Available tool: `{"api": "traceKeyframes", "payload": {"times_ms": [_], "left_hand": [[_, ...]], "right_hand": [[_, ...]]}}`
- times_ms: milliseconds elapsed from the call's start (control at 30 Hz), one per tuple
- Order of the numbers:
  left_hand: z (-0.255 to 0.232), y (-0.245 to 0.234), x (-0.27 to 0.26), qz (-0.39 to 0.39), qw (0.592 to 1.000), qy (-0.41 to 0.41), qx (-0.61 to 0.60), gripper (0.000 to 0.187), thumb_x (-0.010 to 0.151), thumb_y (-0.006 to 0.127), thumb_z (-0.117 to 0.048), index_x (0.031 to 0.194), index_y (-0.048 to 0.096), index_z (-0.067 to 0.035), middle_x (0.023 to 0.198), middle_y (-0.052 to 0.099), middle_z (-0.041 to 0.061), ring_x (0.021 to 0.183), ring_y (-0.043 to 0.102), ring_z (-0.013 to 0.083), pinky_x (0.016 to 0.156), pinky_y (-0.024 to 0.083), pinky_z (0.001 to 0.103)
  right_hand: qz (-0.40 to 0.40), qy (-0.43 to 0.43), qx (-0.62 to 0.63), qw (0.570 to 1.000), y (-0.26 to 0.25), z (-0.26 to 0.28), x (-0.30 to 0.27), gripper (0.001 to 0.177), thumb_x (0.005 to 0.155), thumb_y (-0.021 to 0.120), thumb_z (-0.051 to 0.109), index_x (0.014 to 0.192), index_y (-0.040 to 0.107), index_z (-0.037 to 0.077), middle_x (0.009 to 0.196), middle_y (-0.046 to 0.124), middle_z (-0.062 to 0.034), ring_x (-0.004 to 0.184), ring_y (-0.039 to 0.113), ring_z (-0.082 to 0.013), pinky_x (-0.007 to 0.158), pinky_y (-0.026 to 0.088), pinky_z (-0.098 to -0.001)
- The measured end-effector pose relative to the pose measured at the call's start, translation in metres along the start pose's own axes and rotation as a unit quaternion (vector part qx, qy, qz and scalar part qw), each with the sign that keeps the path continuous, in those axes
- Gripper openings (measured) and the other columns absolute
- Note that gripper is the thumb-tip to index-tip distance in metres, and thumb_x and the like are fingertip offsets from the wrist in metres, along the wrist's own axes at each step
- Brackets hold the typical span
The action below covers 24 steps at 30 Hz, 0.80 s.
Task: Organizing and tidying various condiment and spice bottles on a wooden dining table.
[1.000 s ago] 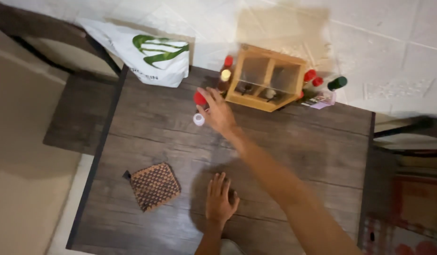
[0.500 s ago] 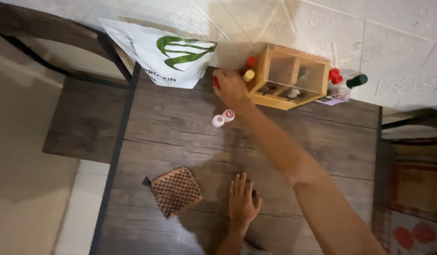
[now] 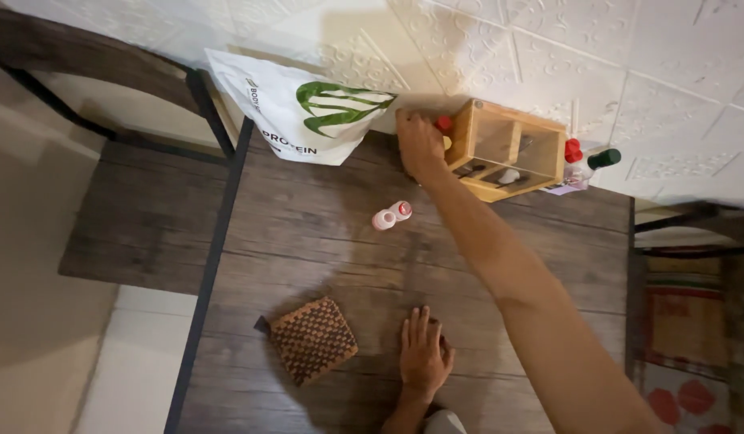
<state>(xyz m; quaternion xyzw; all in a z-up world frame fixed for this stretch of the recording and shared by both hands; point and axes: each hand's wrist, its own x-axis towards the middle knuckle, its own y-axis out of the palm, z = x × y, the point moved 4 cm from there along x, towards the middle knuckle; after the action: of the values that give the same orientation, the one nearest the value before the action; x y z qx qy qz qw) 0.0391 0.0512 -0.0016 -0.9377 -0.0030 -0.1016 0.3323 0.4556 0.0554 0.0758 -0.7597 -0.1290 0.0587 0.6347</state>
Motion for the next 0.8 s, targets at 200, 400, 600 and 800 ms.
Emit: {"api": "traceKeyframes", "payload": {"times_ms": [200,400,600,800], "left_hand": [[0.003,0.009,-0.003,0.016,1.0,-0.015,0.002,0.04,0.09,0.064,-0.02,0.126,0.059,-0.002,0.154,0.043,0.025,0.146,0.036,0.0454,0.119,0.028,0.059],[0.002,0.011,-0.004,0.038,0.999,-0.019,0.014,0.04,0.091,0.066,-0.022,0.126,0.06,-0.003,0.155,0.041,0.025,0.146,0.034,0.0447,0.118,0.026,0.059],[-0.003,0.007,-0.003,0.025,1.0,-0.003,0.017,0.039,0.091,0.066,-0.023,0.123,0.061,-0.002,0.155,0.04,0.026,0.146,0.034,0.0455,0.118,0.027,0.06],[-0.004,0.009,0.0,0.05,0.999,-0.006,0.021,0.041,0.088,0.069,-0.022,0.121,0.061,-0.002,0.153,0.04,0.027,0.144,0.034,0.0479,0.115,0.027,0.062]], "right_hand": [[-0.036,-0.019,-0.014,0.999,0.0,0.007,-0.003,0.033,0.084,0.068,0.009,0.116,0.061,0.004,0.11,0.066,-0.0193,0.101,0.068,-0.0338,0.075,0.06,-0.0392],[-0.116,-0.068,0.043,0.99,0.014,0.006,-0.021,0.014,0.091,0.067,0.01,0.104,0.068,0.005,0.114,0.065,-0.0163,0.107,0.067,-0.0328,0.085,0.059,-0.0398],[-0.06,-0.189,0.216,0.956,-0.035,0.031,-0.106,0.031,0.086,0.074,0.032,0.109,0.07,0.011,0.109,0.065,-0.0152,0.106,0.061,-0.0382,0.087,0.053,-0.0518],[-0.094,-0.217,0.221,0.946,0.022,0.037,-0.166,0.041,0.086,0.075,0.039,0.119,0.069,0.014,0.126,0.062,-0.0206,0.119,0.057,-0.04,0.095,0.049,-0.0577]]}}
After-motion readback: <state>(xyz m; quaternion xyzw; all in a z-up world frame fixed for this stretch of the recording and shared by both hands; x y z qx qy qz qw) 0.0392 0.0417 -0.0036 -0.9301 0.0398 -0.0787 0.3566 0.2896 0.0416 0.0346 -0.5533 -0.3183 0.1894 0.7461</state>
